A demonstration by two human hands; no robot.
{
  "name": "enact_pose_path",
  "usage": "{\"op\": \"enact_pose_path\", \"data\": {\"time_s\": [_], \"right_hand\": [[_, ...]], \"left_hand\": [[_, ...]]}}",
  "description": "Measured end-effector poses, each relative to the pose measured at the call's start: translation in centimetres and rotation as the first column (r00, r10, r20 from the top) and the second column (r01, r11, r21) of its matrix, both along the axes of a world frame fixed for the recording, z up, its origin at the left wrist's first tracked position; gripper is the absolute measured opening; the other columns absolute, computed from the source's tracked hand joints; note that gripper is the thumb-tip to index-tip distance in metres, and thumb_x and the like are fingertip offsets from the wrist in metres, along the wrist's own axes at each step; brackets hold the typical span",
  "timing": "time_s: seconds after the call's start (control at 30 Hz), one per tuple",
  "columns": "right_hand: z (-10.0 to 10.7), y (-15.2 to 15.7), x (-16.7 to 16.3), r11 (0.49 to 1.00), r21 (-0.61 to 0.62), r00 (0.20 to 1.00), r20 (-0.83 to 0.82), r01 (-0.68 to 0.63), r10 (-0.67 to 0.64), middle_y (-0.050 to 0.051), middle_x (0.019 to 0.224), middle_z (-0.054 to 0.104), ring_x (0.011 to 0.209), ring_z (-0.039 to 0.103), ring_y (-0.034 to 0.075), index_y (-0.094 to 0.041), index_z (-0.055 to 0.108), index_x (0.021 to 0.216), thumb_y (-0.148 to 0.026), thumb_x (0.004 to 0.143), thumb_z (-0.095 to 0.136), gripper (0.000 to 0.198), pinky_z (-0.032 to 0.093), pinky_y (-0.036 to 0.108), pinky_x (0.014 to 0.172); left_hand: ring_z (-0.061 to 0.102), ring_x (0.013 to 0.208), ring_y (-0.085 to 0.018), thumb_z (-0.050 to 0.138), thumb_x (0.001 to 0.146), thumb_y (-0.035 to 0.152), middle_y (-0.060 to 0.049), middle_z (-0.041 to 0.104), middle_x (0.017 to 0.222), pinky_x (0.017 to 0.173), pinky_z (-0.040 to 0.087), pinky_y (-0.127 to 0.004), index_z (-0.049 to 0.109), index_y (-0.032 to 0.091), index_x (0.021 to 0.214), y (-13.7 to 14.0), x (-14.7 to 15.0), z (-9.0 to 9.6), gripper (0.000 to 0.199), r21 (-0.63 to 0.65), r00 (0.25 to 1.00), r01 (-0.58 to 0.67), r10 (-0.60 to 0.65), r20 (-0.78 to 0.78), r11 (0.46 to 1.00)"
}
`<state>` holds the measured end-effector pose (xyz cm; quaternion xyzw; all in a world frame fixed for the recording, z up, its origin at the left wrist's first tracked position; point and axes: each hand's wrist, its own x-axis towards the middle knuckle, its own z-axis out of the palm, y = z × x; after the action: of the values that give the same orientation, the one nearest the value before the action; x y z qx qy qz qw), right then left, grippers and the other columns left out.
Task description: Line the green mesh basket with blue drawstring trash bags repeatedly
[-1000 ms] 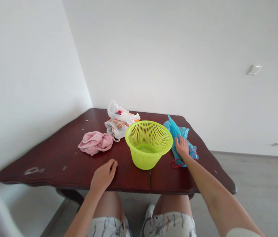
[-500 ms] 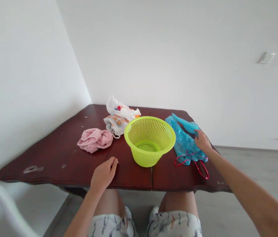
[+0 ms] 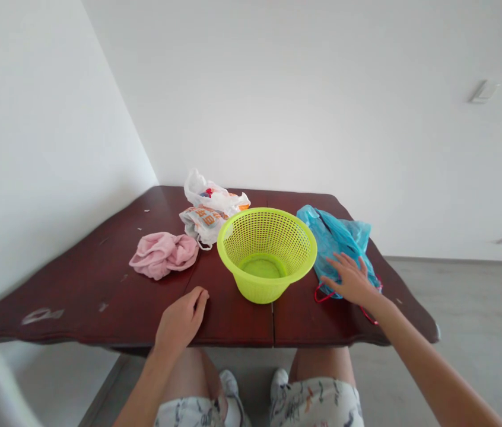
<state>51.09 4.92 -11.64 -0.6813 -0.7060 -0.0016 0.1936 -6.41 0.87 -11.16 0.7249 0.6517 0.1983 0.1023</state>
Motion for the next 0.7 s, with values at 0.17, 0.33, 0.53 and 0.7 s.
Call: {"op": "enact_pose_path", "data": {"time_s": [0.17,0.33,0.53,0.7], "right_hand": [[-0.4,-1.7,-6.5,0.995,-0.077,0.998,-0.029,-0.06,0.058,0.015,0.132,0.088,0.143,0.07,0.041,-0.027,0.086,0.113,-0.025,0.105,0.06,0.027,0.019,0.072,0.145],[2.3,1.5,-8.2,1.0,-0.01,0.971,-0.24,0.009,-0.012,0.009,0.093,0.082,0.109,0.075,0.034,-0.026,0.075,0.092,-0.027,0.096,0.066,0.01,0.042,0.059,0.125],[7.4,5.7,-7.2,0.98,0.102,0.729,-0.682,0.173,-0.058,-0.004,0.067,0.062,0.067,0.058,0.023,-0.03,0.064,0.093,-0.065,0.094,0.066,0.035,0.048,0.035,0.071],[12.1,6.8,-6.7,0.965,0.175,0.398,-0.914,0.197,0.085,-0.007,0.066,0.06,0.059,0.055,0.019,-0.03,0.059,0.091,-0.08,0.086,0.076,0.053,0.051,0.034,0.06]], "left_hand": [[0.087,0.109,-0.033,0.04,0.123,0.051,-0.007,0.092,0.115,0.089,0.056,-0.038,0.074,0.029,0.116,0.2,0.0,-0.1,0.042,0.008,1.0,-0.011,0.011,-0.025,1.0],[0.087,0.109,-0.032,0.039,0.123,0.05,-0.007,0.092,0.115,0.089,0.056,-0.037,0.074,0.029,0.116,0.2,0.0,-0.1,0.041,0.006,1.0,0.0,0.0,-0.026,1.0],[0.087,0.107,-0.033,0.039,0.124,0.049,-0.008,0.092,0.116,0.09,0.056,-0.038,0.075,0.028,0.117,0.2,-0.1,-0.6,0.042,0.003,0.998,-0.027,0.028,-0.053,1.0],[0.086,0.109,-0.032,0.039,0.125,0.049,-0.009,0.091,0.118,0.092,0.055,-0.038,0.076,0.028,0.114,0.2,-0.1,-0.7,0.043,-0.006,0.999,-0.025,0.024,-0.043,1.0]]}}
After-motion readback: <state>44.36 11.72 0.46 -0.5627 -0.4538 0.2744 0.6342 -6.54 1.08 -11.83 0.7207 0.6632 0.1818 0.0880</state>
